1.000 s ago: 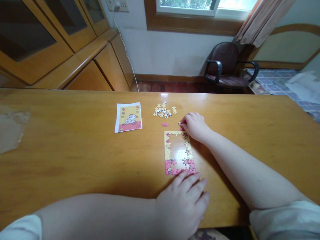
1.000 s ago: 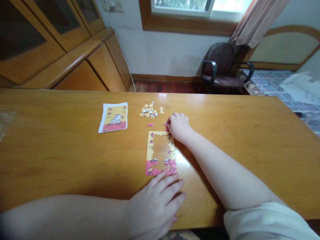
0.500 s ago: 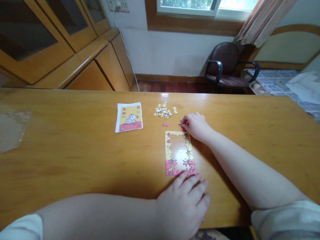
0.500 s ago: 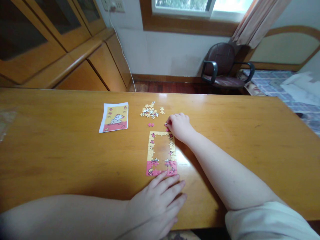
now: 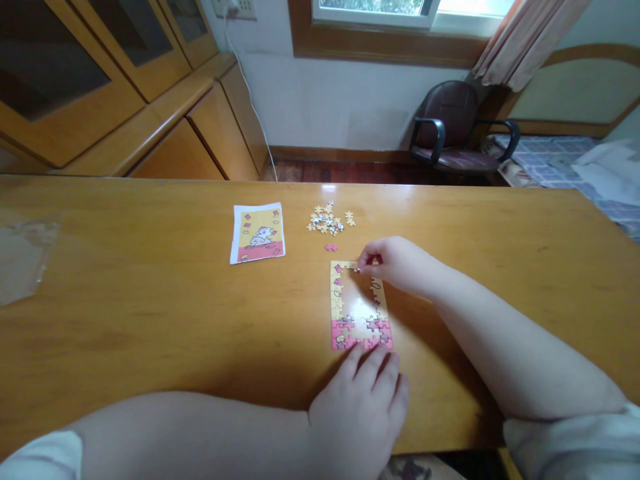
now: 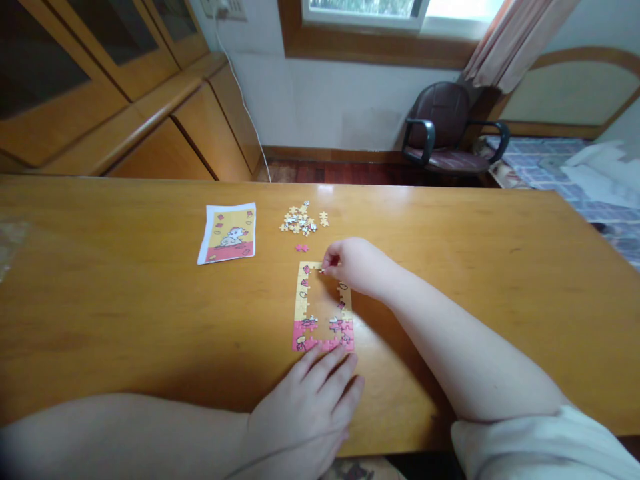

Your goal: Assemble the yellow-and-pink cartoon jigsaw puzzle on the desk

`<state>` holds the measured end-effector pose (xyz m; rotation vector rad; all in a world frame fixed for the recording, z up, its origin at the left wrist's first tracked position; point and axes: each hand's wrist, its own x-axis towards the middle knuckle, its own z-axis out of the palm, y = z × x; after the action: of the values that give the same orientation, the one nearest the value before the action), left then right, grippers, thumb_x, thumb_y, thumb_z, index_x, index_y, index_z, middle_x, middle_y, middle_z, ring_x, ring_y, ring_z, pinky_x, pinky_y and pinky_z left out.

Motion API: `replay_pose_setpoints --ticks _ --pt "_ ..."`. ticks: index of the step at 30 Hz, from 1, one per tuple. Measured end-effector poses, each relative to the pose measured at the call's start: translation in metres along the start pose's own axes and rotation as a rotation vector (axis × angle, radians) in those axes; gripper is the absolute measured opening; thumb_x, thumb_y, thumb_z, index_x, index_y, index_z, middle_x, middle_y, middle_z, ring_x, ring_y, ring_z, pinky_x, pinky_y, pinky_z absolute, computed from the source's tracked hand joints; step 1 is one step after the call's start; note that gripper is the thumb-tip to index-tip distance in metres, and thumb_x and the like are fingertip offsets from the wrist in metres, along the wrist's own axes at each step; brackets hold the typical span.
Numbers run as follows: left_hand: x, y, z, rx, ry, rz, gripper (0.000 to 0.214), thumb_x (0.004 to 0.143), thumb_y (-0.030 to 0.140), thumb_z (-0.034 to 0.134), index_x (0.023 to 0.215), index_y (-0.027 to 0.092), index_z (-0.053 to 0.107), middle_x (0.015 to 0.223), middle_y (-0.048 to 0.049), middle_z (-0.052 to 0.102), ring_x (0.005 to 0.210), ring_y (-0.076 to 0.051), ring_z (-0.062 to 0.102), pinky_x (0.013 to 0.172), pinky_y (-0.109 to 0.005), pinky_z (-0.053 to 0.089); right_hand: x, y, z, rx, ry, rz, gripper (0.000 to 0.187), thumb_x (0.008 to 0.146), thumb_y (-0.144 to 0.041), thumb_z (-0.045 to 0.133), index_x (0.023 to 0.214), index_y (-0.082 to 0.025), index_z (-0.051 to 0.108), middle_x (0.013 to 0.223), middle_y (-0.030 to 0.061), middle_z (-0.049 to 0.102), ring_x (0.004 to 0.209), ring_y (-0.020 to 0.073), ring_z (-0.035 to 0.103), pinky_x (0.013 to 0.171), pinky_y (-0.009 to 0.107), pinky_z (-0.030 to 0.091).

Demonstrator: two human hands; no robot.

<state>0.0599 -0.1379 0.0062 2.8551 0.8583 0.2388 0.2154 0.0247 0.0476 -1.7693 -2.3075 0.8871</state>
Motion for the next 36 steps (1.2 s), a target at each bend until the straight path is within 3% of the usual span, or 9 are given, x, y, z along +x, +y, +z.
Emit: replay_pose_setpoints --ticks 6,10,15,20,36 --pt "0.001 -0.003 -0.003 -0.017 -0.074 -0.091 0.049 0.096 0.046 0.046 0.135 0.018 0.053 0.145 -0.0135 0.051 0.132 -0.033 0.047 0.106 -0.057 0.034 -0.009 -0.005 0.011 0.065 -0.397 -0.102 0.008 0.074 -0.02 0.066 0.076 -0.022 0.074 0.067 -0.002 0.07 0.059 0.0116 0.059 0.057 0.022 0.041" --pt "0.002 -0.007 -0.001 -0.044 -0.098 -0.089 0.058 0.095 0.051 0.047 0.141 0.017 0.047 0.15 -0.0146 0.045 0.138 -0.033 0.038 0.112 -0.058 0.027 -0.007 0.0 0.019 0.101 -0.528 -0.145 0.009 0.071 -0.019 0.067 0.079 -0.02 0.071 0.07 -0.0025 0.069 0.061 0.0106 0.059 0.056 0.02 0.041" --pt "0.002 -0.012 0.003 -0.073 -0.096 -0.094 0.064 0.094 0.056 0.044 0.145 0.017 0.041 0.154 -0.015 0.039 0.143 -0.032 0.029 0.113 -0.057 0.023 -0.009 -0.004 0.018 0.101 -0.546 -0.139 0.011 0.068 -0.017 0.07 0.078 -0.018 0.064 0.07 -0.0038 0.064 0.061 0.0087 0.055 0.054 0.019 0.037" --pt "0.004 -0.013 0.003 -0.075 -0.119 -0.095 0.064 0.095 0.056 0.043 0.145 0.017 0.041 0.153 -0.0148 0.041 0.14 -0.032 0.032 0.112 -0.057 0.025 -0.01 -0.009 0.019 0.105 -0.582 -0.121 0.012 0.068 -0.013 0.068 0.077 -0.018 0.06 0.067 -0.0049 0.062 0.058 0.0077 0.053 0.054 0.019 0.036" --pt "0.003 -0.013 0.002 -0.051 -0.125 -0.094 0.065 0.094 0.056 0.045 0.145 0.017 0.042 0.152 -0.0135 0.042 0.138 -0.032 0.036 0.111 -0.056 0.028 -0.013 -0.016 0.02 -0.094 -0.489 -0.122 0.012 0.065 -0.015 0.066 0.074 -0.02 0.061 0.068 -0.005 0.062 0.06 0.0091 0.052 0.053 0.02 0.033"
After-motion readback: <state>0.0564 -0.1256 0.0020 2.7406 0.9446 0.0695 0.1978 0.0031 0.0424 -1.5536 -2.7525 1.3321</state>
